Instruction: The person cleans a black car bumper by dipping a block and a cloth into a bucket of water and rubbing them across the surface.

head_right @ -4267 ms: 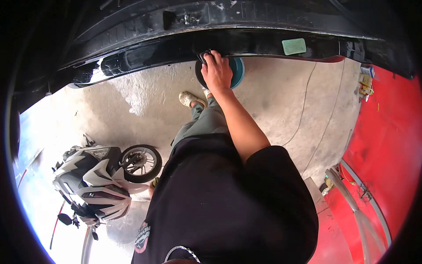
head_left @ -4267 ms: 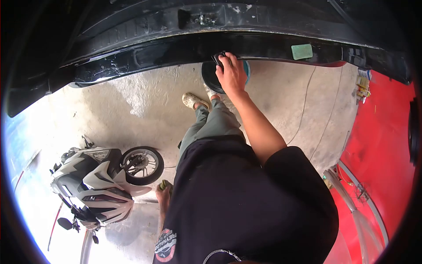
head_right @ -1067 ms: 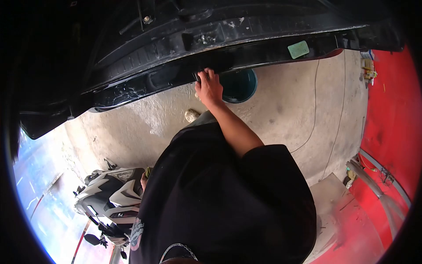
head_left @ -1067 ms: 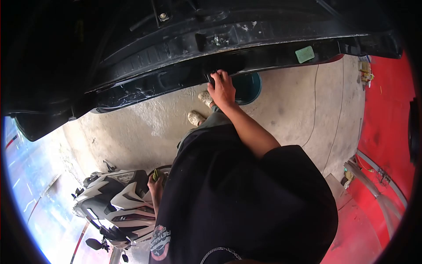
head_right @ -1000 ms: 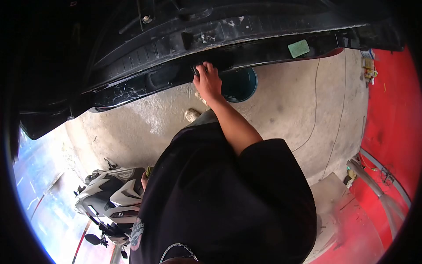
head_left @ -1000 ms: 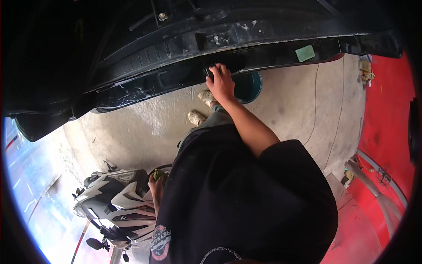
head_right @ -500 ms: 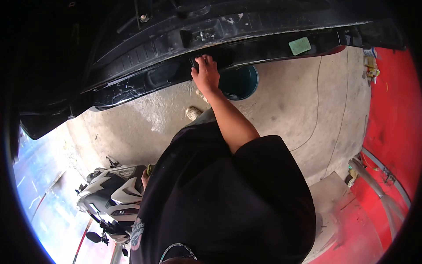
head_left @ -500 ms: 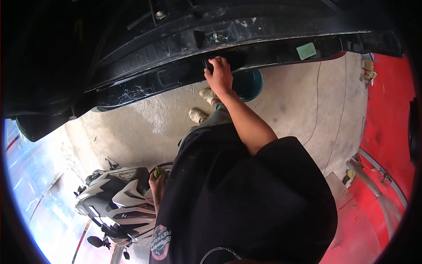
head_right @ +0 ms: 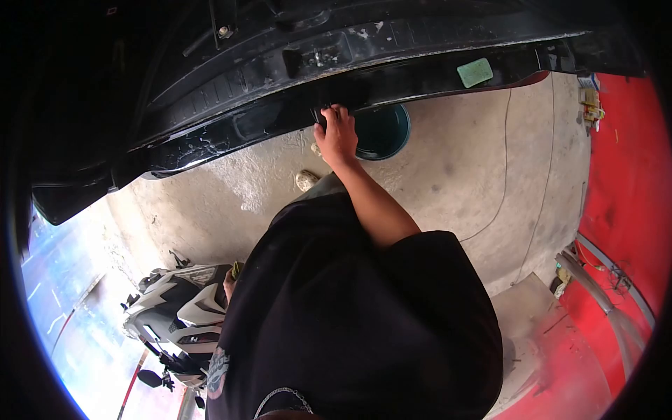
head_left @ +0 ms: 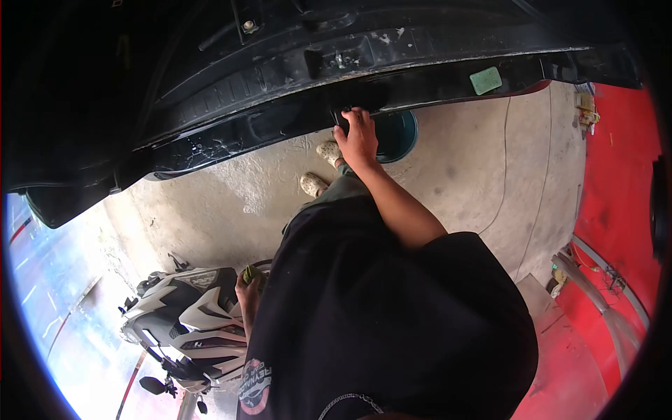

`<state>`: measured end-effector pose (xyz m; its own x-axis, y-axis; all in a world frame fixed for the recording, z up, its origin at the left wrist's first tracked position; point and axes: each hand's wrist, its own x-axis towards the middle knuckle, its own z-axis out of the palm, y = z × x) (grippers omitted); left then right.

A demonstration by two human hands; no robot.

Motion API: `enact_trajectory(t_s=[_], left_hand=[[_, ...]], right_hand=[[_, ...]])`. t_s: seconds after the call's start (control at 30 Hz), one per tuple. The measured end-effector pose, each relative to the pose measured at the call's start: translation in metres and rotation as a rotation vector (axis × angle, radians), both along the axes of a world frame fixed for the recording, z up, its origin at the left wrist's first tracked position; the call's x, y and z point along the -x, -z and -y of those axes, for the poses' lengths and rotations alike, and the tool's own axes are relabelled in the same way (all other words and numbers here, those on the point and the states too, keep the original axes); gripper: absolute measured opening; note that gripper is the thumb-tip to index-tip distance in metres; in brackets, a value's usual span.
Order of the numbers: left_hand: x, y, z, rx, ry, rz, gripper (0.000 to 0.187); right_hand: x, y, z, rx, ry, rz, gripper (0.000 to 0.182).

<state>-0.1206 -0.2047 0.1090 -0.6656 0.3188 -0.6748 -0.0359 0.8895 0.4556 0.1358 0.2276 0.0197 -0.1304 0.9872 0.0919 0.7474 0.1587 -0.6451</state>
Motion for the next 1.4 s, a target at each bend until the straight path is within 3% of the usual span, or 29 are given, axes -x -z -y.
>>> enact_trajectory(t_s=[0.13, 0.23, 0.37, 0.53, 0.9, 1.2, 1.4], left_hand=[[0.006, 0.008, 0.005, 0.025, 0.045, -0.006, 0.045], [0.002, -0.009, -0.010, 0.070, 0.106, -0.053, 0.045], [0.004, 0.005, 0.006, 0.013, 0.032, -0.026, 0.046], [0.005, 0.012, 0.013, 0.105, 0.102, -0.078, 0.049], [0.007, 0.012, 0.017, 0.065, 0.100, -0.072, 0.049], [0.000, 0.004, 0.021, 0.083, 0.053, -0.089, 0.049], [0.008, 0.029, 0.042, 0.076, 0.073, -0.061, 0.052]], right_hand=[[0.006, -0.001, -0.036, -0.034, 0.051, -0.027, 0.040], [0.001, -0.002, -0.029, -0.042, 0.046, -0.022, 0.040], [-0.012, -0.001, -0.006, 0.015, 0.043, 0.026, 0.041], [-0.008, -0.008, -0.044, -0.051, 0.076, 0.039, 0.040], [-0.009, -0.002, -0.034, -0.095, 0.112, 0.060, 0.039], [-0.011, -0.008, -0.041, 0.031, 0.178, 0.074, 0.038], [-0.020, -0.018, -0.055, 0.042, 0.189, 0.060, 0.036]])
